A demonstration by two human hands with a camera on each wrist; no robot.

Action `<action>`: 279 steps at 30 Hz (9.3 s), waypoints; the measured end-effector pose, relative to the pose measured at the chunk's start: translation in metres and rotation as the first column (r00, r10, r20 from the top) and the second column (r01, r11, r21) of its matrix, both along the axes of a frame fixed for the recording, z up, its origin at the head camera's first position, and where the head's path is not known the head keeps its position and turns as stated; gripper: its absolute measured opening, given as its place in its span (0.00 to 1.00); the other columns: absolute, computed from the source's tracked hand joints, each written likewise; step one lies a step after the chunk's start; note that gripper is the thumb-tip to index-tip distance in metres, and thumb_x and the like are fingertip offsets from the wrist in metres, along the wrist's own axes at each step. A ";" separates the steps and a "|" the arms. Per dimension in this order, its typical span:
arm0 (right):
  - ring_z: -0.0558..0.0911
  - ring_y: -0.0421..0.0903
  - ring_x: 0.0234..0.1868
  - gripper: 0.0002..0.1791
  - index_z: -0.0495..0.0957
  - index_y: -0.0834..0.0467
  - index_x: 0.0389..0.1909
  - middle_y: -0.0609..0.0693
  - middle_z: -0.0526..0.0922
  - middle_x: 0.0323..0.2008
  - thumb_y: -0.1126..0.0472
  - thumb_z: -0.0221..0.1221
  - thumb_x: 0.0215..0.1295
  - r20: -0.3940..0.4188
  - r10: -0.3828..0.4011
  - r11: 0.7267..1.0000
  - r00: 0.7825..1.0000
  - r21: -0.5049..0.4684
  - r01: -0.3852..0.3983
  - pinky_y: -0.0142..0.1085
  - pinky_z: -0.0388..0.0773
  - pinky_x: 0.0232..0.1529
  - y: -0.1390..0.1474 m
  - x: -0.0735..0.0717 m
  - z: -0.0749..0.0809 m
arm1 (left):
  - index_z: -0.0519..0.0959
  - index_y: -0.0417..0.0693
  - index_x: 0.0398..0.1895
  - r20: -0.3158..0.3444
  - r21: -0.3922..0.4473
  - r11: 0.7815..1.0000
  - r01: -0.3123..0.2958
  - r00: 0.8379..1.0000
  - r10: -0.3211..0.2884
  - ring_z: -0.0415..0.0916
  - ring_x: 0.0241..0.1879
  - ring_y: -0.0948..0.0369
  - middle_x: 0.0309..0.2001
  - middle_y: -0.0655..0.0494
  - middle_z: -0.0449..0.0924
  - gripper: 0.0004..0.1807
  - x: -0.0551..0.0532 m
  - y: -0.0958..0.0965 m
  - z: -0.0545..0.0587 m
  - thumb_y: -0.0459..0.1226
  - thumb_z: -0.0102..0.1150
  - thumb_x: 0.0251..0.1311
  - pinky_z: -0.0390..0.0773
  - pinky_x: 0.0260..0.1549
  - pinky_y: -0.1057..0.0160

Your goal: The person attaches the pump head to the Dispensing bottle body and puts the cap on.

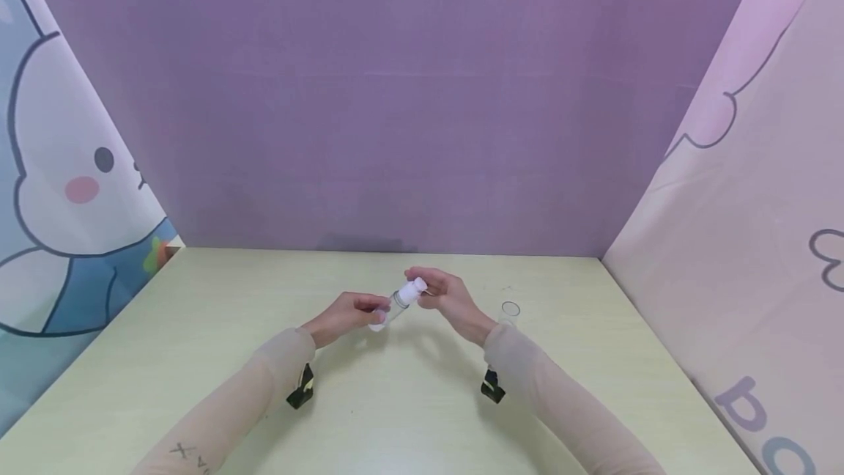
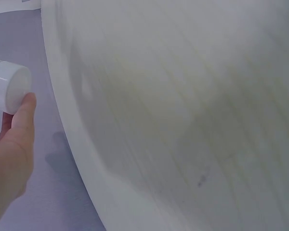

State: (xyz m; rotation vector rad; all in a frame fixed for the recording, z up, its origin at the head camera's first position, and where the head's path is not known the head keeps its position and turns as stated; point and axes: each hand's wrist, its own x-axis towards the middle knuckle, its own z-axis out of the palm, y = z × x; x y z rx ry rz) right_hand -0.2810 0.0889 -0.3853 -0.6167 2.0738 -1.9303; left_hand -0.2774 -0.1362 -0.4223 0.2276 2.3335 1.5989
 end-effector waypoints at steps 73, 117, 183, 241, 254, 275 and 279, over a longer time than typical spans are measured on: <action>0.73 0.51 0.58 0.28 0.68 0.63 0.59 0.60 0.73 0.58 0.76 0.57 0.55 0.011 -0.098 0.993 0.995 -0.063 0.098 0.34 0.74 0.52 -0.007 0.002 -0.006 | 0.75 0.47 0.56 -0.028 0.012 0.999 0.040 0.999 -0.039 0.73 0.51 0.56 0.55 0.49 0.75 0.22 0.005 0.005 0.000 0.42 0.59 0.57 0.73 0.52 0.51; 0.79 0.43 0.46 0.22 0.77 0.58 0.50 0.54 0.81 0.47 0.60 0.66 0.52 -0.009 -0.256 0.965 0.967 0.065 0.256 0.38 0.76 0.50 0.000 -0.003 -0.011 | 0.74 0.47 0.57 -0.032 -0.005 0.995 0.098 0.995 -0.099 0.73 0.50 0.57 0.55 0.51 0.75 0.23 -0.010 0.009 -0.004 0.42 0.58 0.58 0.72 0.52 0.51; 0.78 0.47 0.51 0.23 0.76 0.57 0.51 0.54 0.80 0.50 0.63 0.65 0.52 0.059 -0.245 0.969 0.968 0.040 0.243 0.39 0.75 0.53 0.013 0.002 -0.018 | 0.75 0.49 0.56 -0.003 -0.028 0.998 0.054 0.999 -0.054 0.73 0.48 0.58 0.54 0.52 0.76 0.21 -0.002 0.020 -0.005 0.42 0.59 0.58 0.73 0.52 0.51; 0.78 0.46 0.52 0.25 0.72 0.63 0.55 0.55 0.78 0.53 0.72 0.61 0.54 0.071 -0.126 0.992 0.990 -0.003 0.126 0.37 0.74 0.53 0.012 -0.004 -0.005 | 0.75 0.49 0.56 0.004 -0.021 0.999 0.040 0.999 -0.040 0.74 0.48 0.57 0.55 0.51 0.75 0.22 -0.002 0.016 0.003 0.41 0.59 0.57 0.73 0.52 0.52; 0.78 0.46 0.52 0.23 0.76 0.59 0.51 0.52 0.80 0.50 0.66 0.65 0.52 0.068 -0.199 0.980 0.978 0.032 0.197 0.38 0.73 0.54 0.013 -0.003 -0.004 | 0.77 0.51 0.53 0.007 -0.014 1.000 0.006 1.000 -0.005 0.73 0.48 0.57 0.54 0.53 0.76 0.18 0.000 0.020 0.006 0.40 0.59 0.58 0.71 0.53 0.49; 0.79 0.43 0.42 0.19 0.76 0.59 0.44 0.52 0.82 0.42 0.60 0.66 0.51 0.034 -0.311 0.944 0.950 0.124 0.304 0.40 0.76 0.50 0.013 -0.001 -0.005 | 0.77 0.51 0.53 -0.004 -0.008 1.000 0.027 1.000 -0.027 0.73 0.49 0.56 0.53 0.52 0.76 0.19 0.000 0.025 0.003 0.42 0.60 0.57 0.72 0.52 0.49; 0.79 0.44 0.42 0.20 0.76 0.59 0.45 0.51 0.81 0.42 0.58 0.67 0.51 0.037 -0.290 0.951 0.956 0.117 0.285 0.40 0.76 0.50 0.012 -0.002 -0.005 | 0.77 0.51 0.53 -0.008 -0.013 1.000 0.022 1.000 -0.022 0.73 0.48 0.56 0.53 0.53 0.76 0.19 0.002 0.023 0.005 0.42 0.59 0.57 0.71 0.53 0.48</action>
